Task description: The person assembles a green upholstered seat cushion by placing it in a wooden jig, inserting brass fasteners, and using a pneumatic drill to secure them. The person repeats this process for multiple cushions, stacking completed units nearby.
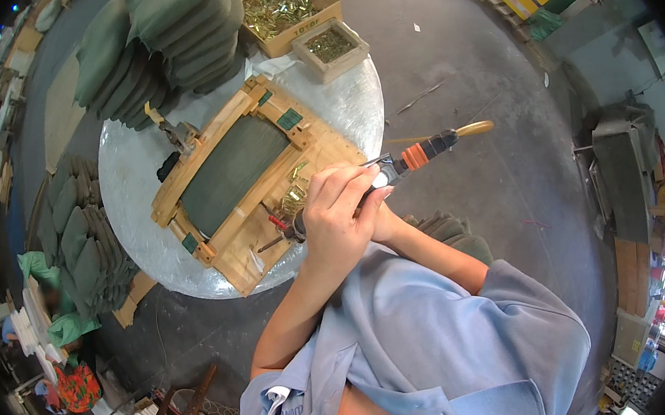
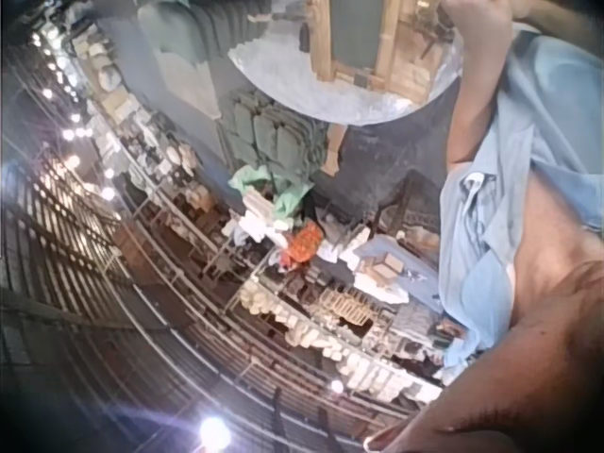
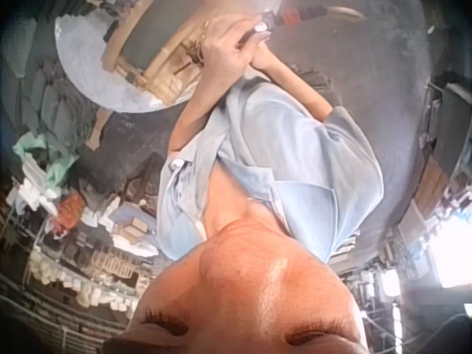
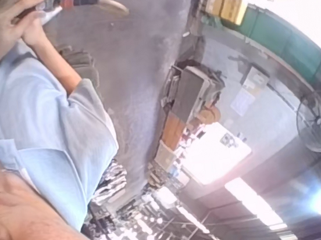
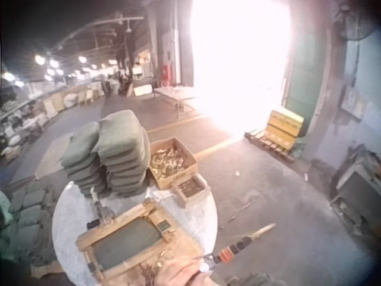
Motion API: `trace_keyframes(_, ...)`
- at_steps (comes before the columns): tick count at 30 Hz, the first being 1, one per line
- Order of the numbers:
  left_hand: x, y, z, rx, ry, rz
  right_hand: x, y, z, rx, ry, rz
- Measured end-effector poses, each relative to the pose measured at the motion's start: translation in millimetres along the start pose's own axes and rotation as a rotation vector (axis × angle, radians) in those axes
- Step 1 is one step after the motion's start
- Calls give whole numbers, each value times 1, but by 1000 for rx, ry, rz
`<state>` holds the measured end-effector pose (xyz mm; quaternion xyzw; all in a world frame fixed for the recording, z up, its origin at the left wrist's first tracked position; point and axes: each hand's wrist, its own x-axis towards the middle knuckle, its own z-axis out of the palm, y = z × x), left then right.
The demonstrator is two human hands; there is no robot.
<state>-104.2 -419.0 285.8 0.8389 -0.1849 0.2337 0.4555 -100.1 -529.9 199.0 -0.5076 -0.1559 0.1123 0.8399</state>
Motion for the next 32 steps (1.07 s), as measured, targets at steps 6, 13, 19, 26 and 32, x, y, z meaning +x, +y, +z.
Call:
trace_keyframes(6,-7,-5,4,-26,41,16,-8,23,-12,-127,-9,1)
trace_keyframes(13,-5,-5,11,8,37,38,-15,35,-23,-103,5,106)
trace_keyframes(19,-5,-6,14,2,47,44,-17,25,-20,-88,33,151)
trace_keyframes(26,-5,-4,19,3,32,8,-18,22,-22,-70,71,159)
trace_keyframes(32,4,-4,22,-12,29,26,-10,11,-20,-22,110,105)
